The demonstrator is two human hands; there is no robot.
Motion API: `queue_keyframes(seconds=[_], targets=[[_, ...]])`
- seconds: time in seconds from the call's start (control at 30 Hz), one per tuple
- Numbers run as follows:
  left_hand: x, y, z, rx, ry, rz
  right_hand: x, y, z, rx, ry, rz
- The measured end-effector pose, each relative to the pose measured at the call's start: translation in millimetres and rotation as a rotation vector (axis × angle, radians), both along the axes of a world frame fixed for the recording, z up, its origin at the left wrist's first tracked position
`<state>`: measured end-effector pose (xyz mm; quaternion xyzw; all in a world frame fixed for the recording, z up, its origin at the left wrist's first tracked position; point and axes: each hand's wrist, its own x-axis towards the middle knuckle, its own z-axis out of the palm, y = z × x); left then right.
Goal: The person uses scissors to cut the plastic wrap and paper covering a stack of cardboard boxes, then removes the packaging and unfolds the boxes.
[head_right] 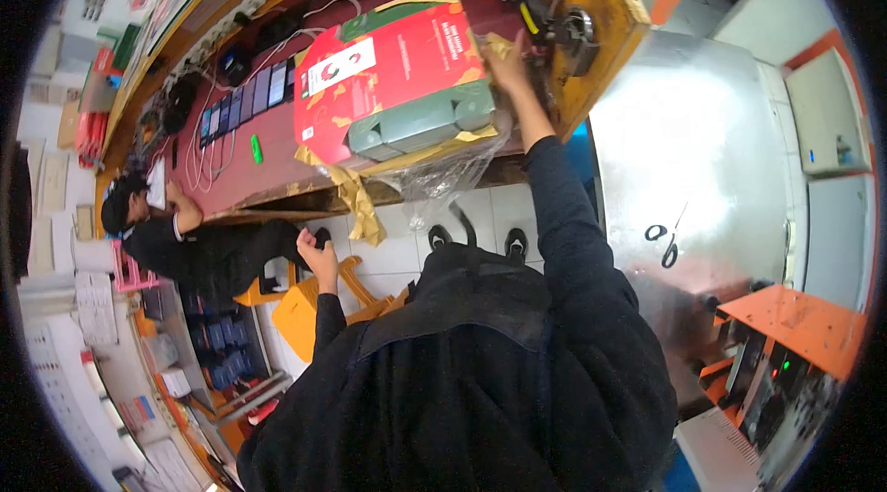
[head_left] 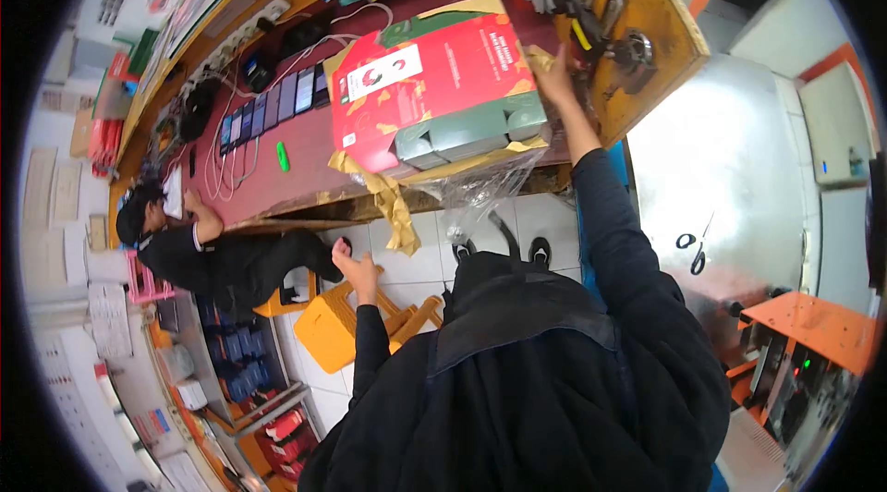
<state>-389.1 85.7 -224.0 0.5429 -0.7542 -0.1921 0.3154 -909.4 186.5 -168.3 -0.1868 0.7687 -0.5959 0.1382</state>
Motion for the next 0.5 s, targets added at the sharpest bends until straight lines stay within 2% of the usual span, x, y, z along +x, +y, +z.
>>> queue_keyframes(seconds=[0.07, 0.13, 0.2, 0.33, 0.4, 0.43, 0.5], targets=[[-14.9, 8.8, 29.6, 0.021, 0.073, 0.025, -16.8, -3.6, -11.6, 0.107, -0.01, 0.032], [-35.8, 13.1, 56.1, -0.08, 0.113, -0.047, -49.0, -13.8, -46.8, 0.034, 0.08, 0.242], [-66.3, 16.0, 91.2, -0.267, 0.037, -0.232, -6.9, -3.8, -0.4, 0.37, 0.174, -0.068], [-137.9, -0.9, 143.8, -0.451, -0.075, -0.644, -17.0, -2.9, -12.7, 0.319, 0.128, -0.014], [-177.7, -5.5, 171.2, -0.482, -0.176, -0.823, -37.4, -9.6, -46.0, 0.42, 0.384, 0.049], [-189.8, -12.6, 169.8, -0.48, -0.177, -0.827, -28.3, -0.2, -24.2, 0.418, 0.291, 0.125], [-211.2, -27.5, 171.4, -0.486, -0.401, -0.999, -35.9, -1.0, -38.2, 0.494, 0.308, 0.151]])
